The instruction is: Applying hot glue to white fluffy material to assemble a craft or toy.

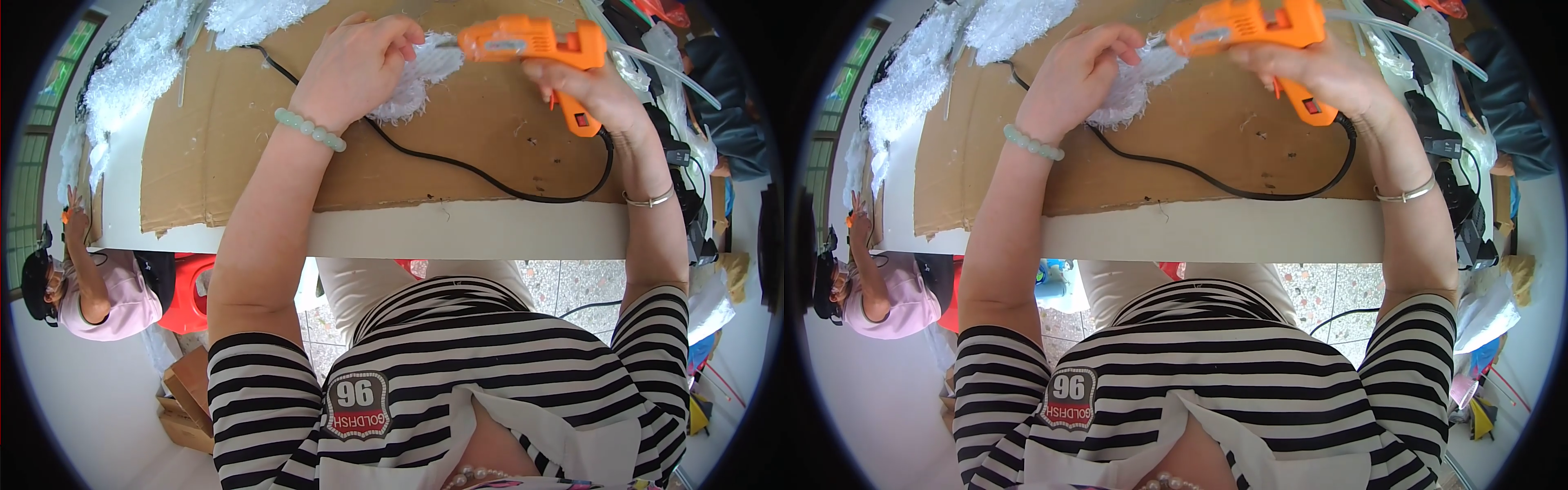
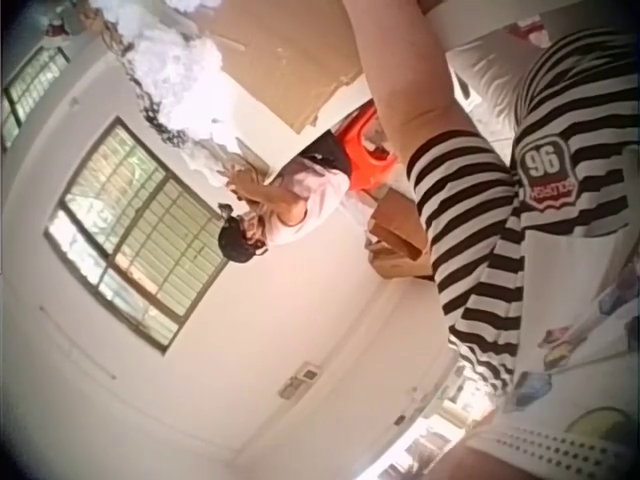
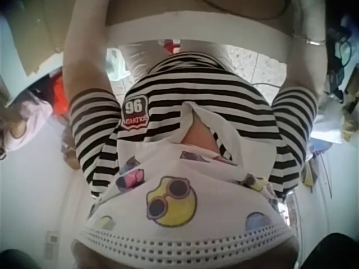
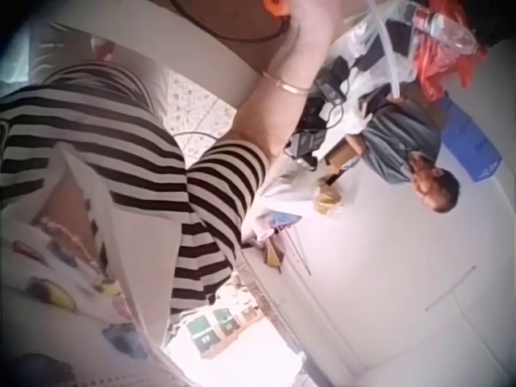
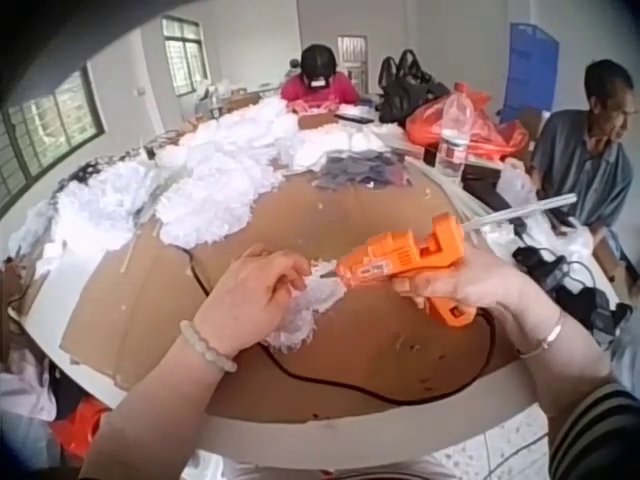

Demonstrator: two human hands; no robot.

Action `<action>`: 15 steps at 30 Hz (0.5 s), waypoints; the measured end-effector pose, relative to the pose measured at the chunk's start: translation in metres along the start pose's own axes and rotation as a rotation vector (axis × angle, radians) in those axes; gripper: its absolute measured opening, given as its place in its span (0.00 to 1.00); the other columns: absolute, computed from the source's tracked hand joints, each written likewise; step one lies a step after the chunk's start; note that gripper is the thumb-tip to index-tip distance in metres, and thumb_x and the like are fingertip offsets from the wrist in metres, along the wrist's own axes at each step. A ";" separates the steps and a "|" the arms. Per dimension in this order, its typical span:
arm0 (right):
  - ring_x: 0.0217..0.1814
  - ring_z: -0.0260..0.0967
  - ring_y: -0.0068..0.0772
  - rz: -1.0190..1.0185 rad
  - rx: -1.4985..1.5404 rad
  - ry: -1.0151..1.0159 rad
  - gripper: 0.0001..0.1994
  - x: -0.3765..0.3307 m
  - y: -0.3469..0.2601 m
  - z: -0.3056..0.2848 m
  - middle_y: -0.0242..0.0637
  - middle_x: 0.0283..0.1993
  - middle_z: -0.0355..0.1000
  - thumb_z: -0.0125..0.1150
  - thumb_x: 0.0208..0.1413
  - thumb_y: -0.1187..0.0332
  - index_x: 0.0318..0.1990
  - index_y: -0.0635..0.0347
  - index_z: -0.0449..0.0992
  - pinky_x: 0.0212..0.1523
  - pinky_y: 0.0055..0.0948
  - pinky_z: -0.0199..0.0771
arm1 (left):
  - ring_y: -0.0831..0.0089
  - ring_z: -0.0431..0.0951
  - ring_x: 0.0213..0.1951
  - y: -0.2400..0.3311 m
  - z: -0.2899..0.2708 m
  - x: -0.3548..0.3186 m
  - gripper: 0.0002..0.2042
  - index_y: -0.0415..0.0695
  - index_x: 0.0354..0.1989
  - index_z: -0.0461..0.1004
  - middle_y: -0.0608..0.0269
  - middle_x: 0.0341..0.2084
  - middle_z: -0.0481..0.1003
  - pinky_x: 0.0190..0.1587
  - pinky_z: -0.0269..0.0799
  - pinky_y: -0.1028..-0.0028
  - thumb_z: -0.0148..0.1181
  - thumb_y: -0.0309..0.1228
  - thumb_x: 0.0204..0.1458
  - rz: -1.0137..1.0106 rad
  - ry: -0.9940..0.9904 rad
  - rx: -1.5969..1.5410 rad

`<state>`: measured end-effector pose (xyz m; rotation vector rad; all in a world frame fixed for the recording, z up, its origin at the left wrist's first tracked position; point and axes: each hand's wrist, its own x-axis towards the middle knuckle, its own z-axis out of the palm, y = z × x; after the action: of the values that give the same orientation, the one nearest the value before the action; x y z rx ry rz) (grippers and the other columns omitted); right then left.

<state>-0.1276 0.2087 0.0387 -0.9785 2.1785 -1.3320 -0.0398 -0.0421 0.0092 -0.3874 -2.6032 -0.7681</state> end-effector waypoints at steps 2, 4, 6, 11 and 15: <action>0.24 0.61 0.22 -0.152 0.196 -0.006 0.13 0.005 0.009 -0.013 0.30 0.22 0.64 0.54 0.55 0.60 0.27 0.61 0.69 0.27 0.24 0.63 | 0.60 0.72 0.35 -0.002 0.005 0.000 0.09 0.44 0.33 0.72 0.61 0.24 0.75 0.40 0.67 0.65 0.47 0.23 0.45 -0.025 0.032 -0.013; 0.24 0.61 0.22 -0.150 0.307 0.025 0.13 0.011 0.020 -0.021 0.30 0.22 0.63 0.53 0.56 0.60 0.25 0.60 0.67 0.27 0.23 0.63 | 0.58 0.72 0.33 -0.001 0.009 0.002 0.05 0.45 0.29 0.73 0.61 0.21 0.75 0.39 0.67 0.63 0.53 0.27 0.44 -0.040 0.064 -0.030; 0.24 0.64 0.22 -0.151 0.543 0.116 0.14 0.016 0.026 -0.020 0.30 0.21 0.65 0.53 0.56 0.59 0.23 0.59 0.68 0.27 0.22 0.65 | 0.57 0.71 0.30 0.003 0.011 0.002 0.05 0.44 0.27 0.73 0.61 0.20 0.74 0.38 0.68 0.64 0.57 0.30 0.40 -0.020 0.094 0.024; 0.26 0.66 0.24 0.116 0.826 0.401 0.10 0.025 0.032 -0.011 0.32 0.24 0.69 0.51 0.57 0.66 0.41 0.61 0.75 0.29 0.21 0.68 | 0.57 0.71 0.32 0.010 0.011 0.002 0.09 0.43 0.24 0.72 0.60 0.22 0.73 0.40 0.67 0.64 0.64 0.32 0.35 0.115 0.096 0.196; 0.26 0.69 0.22 0.003 0.733 0.375 0.13 0.016 0.029 -0.015 0.31 0.22 0.71 0.55 0.56 0.58 0.26 0.57 0.72 0.29 0.21 0.69 | 0.60 0.70 0.38 0.025 0.013 0.004 0.12 0.44 0.23 0.72 0.62 0.29 0.72 0.43 0.65 0.64 0.68 0.33 0.30 0.134 0.074 0.334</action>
<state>-0.1583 0.2141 0.0202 -0.4577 1.6568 -2.2141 -0.0384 -0.0135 0.0123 -0.4174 -2.5430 -0.2893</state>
